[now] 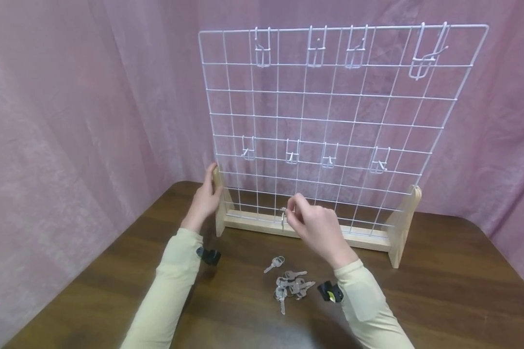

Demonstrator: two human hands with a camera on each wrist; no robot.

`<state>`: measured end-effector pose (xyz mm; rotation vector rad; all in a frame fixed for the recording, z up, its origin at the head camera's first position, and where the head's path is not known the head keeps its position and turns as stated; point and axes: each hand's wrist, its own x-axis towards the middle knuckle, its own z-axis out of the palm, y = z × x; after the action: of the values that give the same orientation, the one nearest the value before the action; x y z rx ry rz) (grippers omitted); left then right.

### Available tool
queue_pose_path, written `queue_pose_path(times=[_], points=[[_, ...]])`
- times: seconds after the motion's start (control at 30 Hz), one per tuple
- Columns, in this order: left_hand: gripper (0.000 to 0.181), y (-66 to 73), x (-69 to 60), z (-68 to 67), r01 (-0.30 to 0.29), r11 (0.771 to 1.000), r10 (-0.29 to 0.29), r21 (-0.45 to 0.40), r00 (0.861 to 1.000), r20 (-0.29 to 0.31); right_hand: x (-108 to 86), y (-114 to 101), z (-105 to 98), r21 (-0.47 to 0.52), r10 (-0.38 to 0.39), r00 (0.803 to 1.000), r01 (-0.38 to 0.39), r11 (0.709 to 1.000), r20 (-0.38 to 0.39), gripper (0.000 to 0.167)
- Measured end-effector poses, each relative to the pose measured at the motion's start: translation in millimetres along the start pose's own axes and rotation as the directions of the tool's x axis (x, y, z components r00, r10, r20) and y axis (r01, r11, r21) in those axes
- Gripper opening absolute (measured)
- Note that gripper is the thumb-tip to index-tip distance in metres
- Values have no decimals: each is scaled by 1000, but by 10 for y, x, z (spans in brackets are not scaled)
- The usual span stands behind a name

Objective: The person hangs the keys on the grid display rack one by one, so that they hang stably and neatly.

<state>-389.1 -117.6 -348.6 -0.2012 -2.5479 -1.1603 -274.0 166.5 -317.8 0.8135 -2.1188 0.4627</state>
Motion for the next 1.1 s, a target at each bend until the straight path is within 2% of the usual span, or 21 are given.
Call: queue_pose_path(times=[0.1,0.2,0.3,0.47,0.7,0.87,0.97,1.1], points=[[64,-10,-2,-4,0,1000,0,-9,1000,0,68,-9,-91,19,-21,1000,21,1000,-5,15],[64,-38,-21,-11,16,1000,-16,-18,1000,9,200,10,-234,20,-77,997,77,997,-6,16],[65,-61,-39,-23,35,999,-34,-12,999,11,371,49,-397,-13,-136,991,136,991,-12,15],[66,-30,-38,-33,25,1000,-25,6,1000,-2,595,139,-583,-71,-178,984,177,982,6,10],[66,-2,-47,4,20,1000,-20,12,1000,-5,781,257,-672,-150,-183,983,186,971,32,7],[65,12,-47,8,18,1000,-17,19,1000,-24,885,267,-723,-155,-171,985,166,974,-14,8],[66,38,-37,10,9,1000,-8,25,999,-39,1018,255,-773,-192,-200,979,190,963,-36,7],[66,60,-31,17,4,999,-2,37,999,-49,1274,225,-849,-262,-256,966,242,934,-22,6]])
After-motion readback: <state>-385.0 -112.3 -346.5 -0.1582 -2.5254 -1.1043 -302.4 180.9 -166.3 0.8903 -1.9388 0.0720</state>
